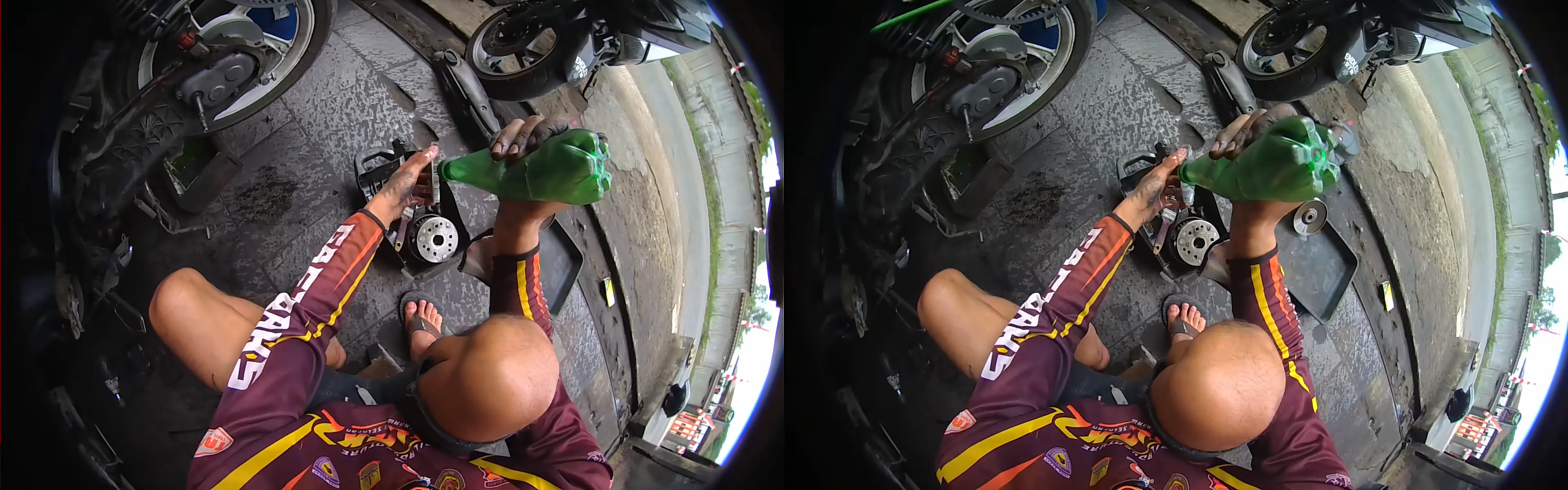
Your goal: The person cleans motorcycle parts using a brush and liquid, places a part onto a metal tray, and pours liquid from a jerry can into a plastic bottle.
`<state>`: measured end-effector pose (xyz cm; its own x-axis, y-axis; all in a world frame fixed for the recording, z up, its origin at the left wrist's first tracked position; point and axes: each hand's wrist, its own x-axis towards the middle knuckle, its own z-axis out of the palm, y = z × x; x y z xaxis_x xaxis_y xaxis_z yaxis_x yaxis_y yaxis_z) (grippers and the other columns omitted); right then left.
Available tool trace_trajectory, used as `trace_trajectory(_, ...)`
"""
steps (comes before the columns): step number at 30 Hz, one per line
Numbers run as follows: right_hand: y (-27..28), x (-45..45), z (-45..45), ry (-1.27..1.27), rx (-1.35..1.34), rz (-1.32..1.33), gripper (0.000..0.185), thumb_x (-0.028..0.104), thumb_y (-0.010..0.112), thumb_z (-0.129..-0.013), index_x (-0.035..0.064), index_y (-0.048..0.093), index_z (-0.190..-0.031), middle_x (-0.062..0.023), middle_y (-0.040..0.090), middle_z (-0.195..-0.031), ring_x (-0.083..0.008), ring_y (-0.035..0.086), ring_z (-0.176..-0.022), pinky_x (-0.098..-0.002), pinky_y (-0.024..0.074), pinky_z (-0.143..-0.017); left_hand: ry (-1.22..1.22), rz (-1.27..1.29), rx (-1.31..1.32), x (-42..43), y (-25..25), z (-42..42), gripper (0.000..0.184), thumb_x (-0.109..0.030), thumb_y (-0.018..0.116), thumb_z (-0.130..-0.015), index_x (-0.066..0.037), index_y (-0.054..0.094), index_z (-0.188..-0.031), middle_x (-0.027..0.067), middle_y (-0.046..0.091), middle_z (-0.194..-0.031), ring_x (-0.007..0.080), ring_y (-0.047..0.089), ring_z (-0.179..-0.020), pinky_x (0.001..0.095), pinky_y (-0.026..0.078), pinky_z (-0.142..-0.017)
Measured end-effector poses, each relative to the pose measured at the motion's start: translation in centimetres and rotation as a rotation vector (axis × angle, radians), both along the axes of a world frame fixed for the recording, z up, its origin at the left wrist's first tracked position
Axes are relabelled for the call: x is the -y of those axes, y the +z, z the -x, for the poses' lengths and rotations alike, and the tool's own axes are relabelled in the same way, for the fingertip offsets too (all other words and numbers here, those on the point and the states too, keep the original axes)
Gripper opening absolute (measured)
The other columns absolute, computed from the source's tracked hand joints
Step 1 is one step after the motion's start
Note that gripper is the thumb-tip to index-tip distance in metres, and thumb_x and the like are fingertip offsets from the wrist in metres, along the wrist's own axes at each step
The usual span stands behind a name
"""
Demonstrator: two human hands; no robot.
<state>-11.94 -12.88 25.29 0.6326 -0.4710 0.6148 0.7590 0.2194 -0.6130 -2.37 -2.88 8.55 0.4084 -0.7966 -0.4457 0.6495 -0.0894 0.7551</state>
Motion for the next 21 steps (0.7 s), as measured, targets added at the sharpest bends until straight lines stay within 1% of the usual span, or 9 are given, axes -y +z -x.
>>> trace_trajectory(2,-1.0,0.7,-0.3,0.033,0.016,-0.033,0.031,0.036,0.058,-0.098,0.0049,0.052,-0.097,-0.0078,0.055,-0.072,-0.0248,0.058,-0.065,-0.035,0.0494,-0.056,-0.027,0.065,-0.266,-0.4,0.3,-0.2,0.08,-0.073,0.057,-0.086,-0.006,0.053,-0.13,0.013,0.064,-0.105,0.0269,0.068,-0.087,0.0438,0.059,-0.076)
trace_trajectory(4,-2.6,1.0,-0.3,-0.528,-0.243,0.32,0.039,0.043,0.053,-0.098,0.005,0.049,-0.089,-0.0083,0.052,-0.069,-0.0239,0.056,-0.062,-0.0344,0.0483,-0.056,0.022,0.007,-0.334,0.2,-0.7,-0.2,0.087,-0.076,0.059,-0.083,-0.003,0.053,-0.128,0.0183,0.062,-0.109,0.0329,0.068,-0.091,0.0471,0.06,-0.08)
trace_trajectory(6,-3.1,1.0,-0.4,-0.805,-0.387,0.494,0.044,0.047,0.051,-0.098,0.005,0.048,-0.085,-0.0085,0.051,-0.068,-0.0234,0.056,-0.061,-0.0341,0.0478,-0.056,0.075,-0.048,-0.405,0.6,-1.4,0.0,0.093,-0.079,0.06,-0.079,0.0,0.052,-0.127,0.0237,0.059,-0.112,0.039,0.067,-0.096,0.0503,0.06,-0.083)
trace_trajectory(8,-2.3,0.8,-0.7,-0.097,-0.062,-0.027,0.048,0.05,0.048,-0.099,0.0039,0.048,-0.084,-0.0101,0.05,-0.067,-0.025,0.056,-0.059,-0.0346,0.0487,-0.056,0.162,-0.055,-0.475,1.1,-1.8,0.0,0.104,-0.081,0.065,-0.074,0.004,0.044,-0.131,0.0313,0.054,-0.117,0.0456,0.066,-0.098,0.055,0.058,-0.088)
trace_trajectory(12,-2.9,1.3,-0.7,-0.118,-0.068,-0.111,0.055,0.056,0.042,-0.1,0.0033,0.047,-0.084,-0.0112,0.048,-0.065,-0.0259,0.054,-0.056,-0.0353,0.0493,-0.055,0.284,-0.075,-0.499,1.0,-1.1,0.1,0.118,-0.073,0.075,-0.071,-0.005,0.015,-0.147,0.0301,0.046,-0.124,0.0445,0.061,-0.099,0.0611,0.056,-0.086)
trace_trajectory(14,-2.8,1.2,-0.6,-0.161,-0.106,-0.096,0.062,0.062,0.036,-0.1,0.0035,0.047,-0.082,-0.0111,0.047,-0.063,-0.0263,0.053,-0.056,-0.0359,0.0492,-0.054,0.25,-0.018,-0.506,0.9,-2.7,-0.5,0.119,-0.071,0.078,-0.069,-0.007,0.017,-0.149,0.0297,0.043,-0.129,0.0453,0.059,-0.103,0.0604,0.056,-0.085)
trace_trajectory(16,-2.9,1.1,-0.6,-0.133,-0.091,-0.13,0.065,0.064,0.033,-0.1,0.0035,0.047,-0.082,-0.0114,0.047,-0.063,-0.0265,0.053,-0.055,-0.036,0.0492,-0.054,0.249,-0.104,-0.368,1.0,-3.3,-0.8,0.122,-0.069,0.081,-0.067,-0.008,0.016,-0.151,0.0299,0.041,-0.134,0.0466,0.056,-0.111,0.0598,0.056,-0.084)
trace_trajectory(18,-2.9,1.1,-0.7,-0.103,-0.074,-0.163,0.067,0.066,0.03,-0.1,0.0035,0.046,-0.081,-0.0117,0.048,-0.063,-0.0267,0.053,-0.055,-0.0361,0.0492,-0.054,0.219,-0.142,-0.306,1.0,-3.8,-0.8,0.133,-0.066,0.084,-0.066,-0.006,0.007,-0.156,0.034,0.039,-0.137,0.0476,0.053,-0.116,0.0582,0.051,-0.095)
trace_trajectory(21,-2.5,1.3,-0.8,-0.038,-0.049,-0.131,0.067,0.066,0.03,-0.1,0.0034,0.047,-0.081,-0.012,0.049,-0.063,-0.0274,0.053,-0.056,-0.0368,0.0496,-0.054,0.465,-0.355,0.78,1.1,-3.3,0.8,0.142,-0.046,0.09,-0.068,-0.002,-0.011,-0.157,0.0369,0.045,-0.137,0.0436,0.057,-0.117,0.0538,0.049,-0.095)
